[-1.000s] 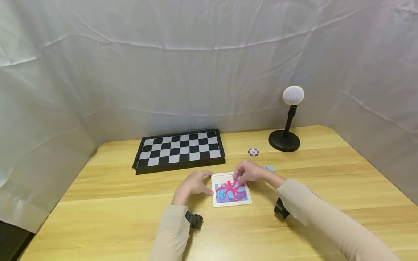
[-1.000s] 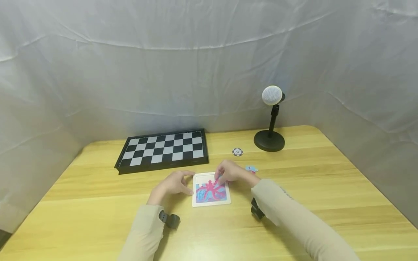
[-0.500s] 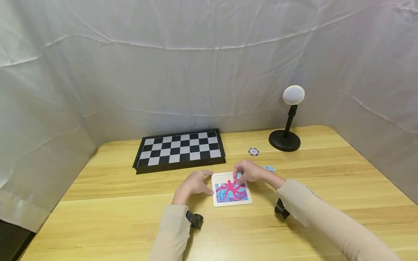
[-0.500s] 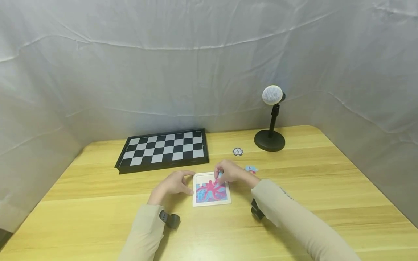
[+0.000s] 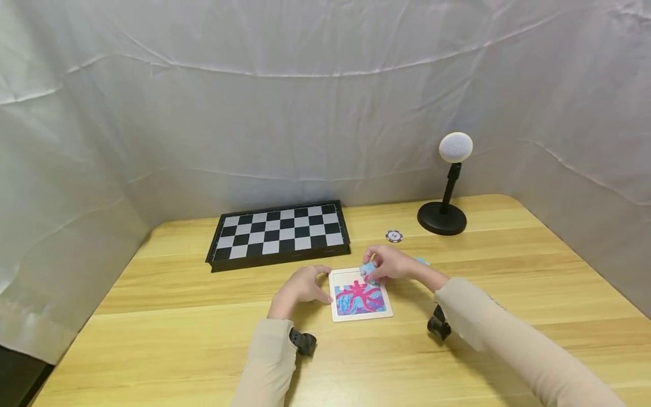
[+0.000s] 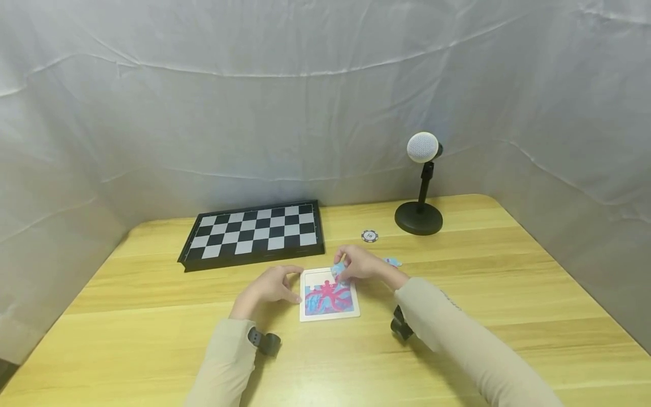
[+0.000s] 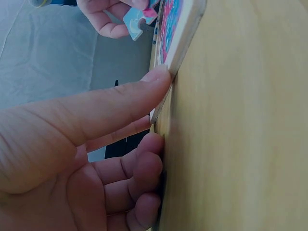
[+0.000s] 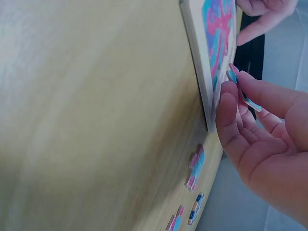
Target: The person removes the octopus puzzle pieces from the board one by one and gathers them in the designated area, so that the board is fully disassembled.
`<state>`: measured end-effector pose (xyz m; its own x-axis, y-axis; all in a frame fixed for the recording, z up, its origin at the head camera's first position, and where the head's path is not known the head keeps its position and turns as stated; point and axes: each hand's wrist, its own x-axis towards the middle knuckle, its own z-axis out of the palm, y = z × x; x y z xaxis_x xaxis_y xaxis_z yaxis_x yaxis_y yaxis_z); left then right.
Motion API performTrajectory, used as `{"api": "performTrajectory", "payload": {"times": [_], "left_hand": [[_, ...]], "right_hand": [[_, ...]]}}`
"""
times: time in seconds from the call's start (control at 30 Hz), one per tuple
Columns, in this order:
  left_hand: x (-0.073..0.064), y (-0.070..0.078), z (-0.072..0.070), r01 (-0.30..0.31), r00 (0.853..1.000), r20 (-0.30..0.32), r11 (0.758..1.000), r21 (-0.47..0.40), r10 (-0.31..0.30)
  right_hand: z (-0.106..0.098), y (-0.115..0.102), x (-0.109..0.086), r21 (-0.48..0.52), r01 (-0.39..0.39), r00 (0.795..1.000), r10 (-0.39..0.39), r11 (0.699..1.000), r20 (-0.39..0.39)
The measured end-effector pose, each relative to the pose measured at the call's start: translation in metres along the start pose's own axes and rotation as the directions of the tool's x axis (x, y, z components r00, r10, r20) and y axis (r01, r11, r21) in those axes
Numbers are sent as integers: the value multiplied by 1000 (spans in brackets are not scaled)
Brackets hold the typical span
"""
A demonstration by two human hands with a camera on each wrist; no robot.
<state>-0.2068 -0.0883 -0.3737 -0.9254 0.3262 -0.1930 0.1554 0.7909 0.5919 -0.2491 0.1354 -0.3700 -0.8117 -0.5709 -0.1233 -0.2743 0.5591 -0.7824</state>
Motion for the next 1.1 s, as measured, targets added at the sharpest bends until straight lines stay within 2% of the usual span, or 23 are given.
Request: {"api": "performTrajectory", "payload": {"times": [0.3,0.53,0.87,1.1], "left_hand": [[-1,1,0,-7,1000,-8,1000,1,7],[0,-1,1,-9,1000,-14,1000,8,10],[-1,-2,2,-9,1000,-12,1000,0,9],[1,-2,1,2,1000,0,1000,-13,-2]], "right_hand": [[-23,12,-11,165,-32,998,41,986,-51],[-42,23,-23,146,-99,991,111,984,-73],[-69,55,-46,205,-96,982,126,974,-140],[-90,77,-63,275,-168,971,207,947,-120]]}}
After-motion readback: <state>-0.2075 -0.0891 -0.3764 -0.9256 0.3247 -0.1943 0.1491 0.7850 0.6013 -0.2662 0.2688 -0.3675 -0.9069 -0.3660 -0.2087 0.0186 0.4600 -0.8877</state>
